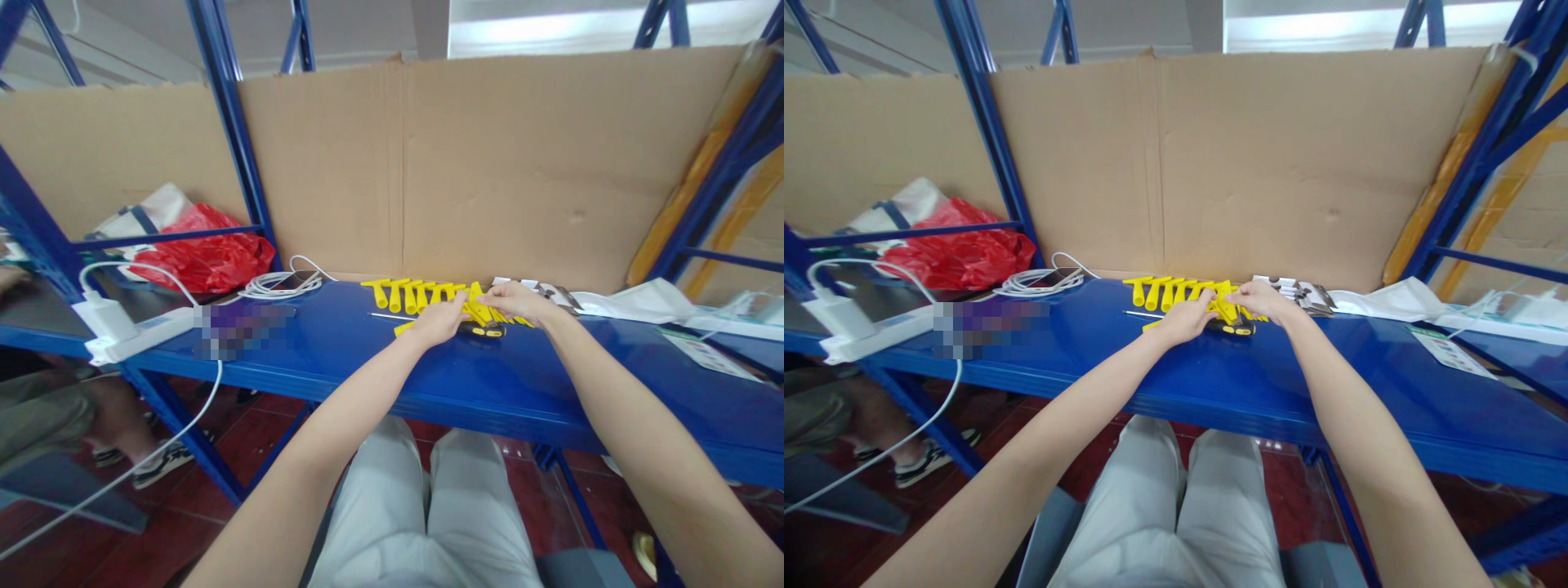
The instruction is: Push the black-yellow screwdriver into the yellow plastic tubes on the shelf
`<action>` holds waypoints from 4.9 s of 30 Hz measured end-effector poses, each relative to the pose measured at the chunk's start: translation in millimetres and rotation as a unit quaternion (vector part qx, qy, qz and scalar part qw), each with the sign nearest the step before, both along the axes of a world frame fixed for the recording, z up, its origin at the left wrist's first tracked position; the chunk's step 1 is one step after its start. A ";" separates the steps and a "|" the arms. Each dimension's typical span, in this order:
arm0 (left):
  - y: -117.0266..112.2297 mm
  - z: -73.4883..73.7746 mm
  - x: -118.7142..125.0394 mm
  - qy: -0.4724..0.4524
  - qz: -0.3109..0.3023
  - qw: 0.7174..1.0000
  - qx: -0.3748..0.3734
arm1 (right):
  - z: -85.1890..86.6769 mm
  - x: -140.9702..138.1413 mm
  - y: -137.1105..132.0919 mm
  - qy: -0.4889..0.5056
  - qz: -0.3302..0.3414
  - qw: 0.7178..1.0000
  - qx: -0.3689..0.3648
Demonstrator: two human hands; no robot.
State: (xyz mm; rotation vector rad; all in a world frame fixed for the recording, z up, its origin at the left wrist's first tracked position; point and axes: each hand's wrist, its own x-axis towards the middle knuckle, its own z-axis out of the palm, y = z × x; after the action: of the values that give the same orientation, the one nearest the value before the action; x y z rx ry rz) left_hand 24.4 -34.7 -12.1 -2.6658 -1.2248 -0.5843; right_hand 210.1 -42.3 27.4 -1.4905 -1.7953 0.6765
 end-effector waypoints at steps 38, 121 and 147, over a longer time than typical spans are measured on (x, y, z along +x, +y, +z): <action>7.0 -4.2 -1.5 -0.016 -0.025 0.998 0.051 | -14.4 52.7 22.3 0.084 -0.144 0.984 0.054; -12.6 4.8 1.7 0.090 -0.040 0.994 0.041 | -30.7 14.6 42.5 -0.132 0.011 0.963 0.236; -10.1 6.9 0.5 0.049 -0.020 0.998 0.035 | -36.4 -14.3 35.5 0.136 -0.137 0.977 0.090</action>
State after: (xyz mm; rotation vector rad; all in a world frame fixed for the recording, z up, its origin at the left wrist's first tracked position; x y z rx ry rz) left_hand 24.9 -44.8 -5.2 -2.6313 -1.1070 -0.4861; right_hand 195.8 -6.9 -9.0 -1.4124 -1.3758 0.5347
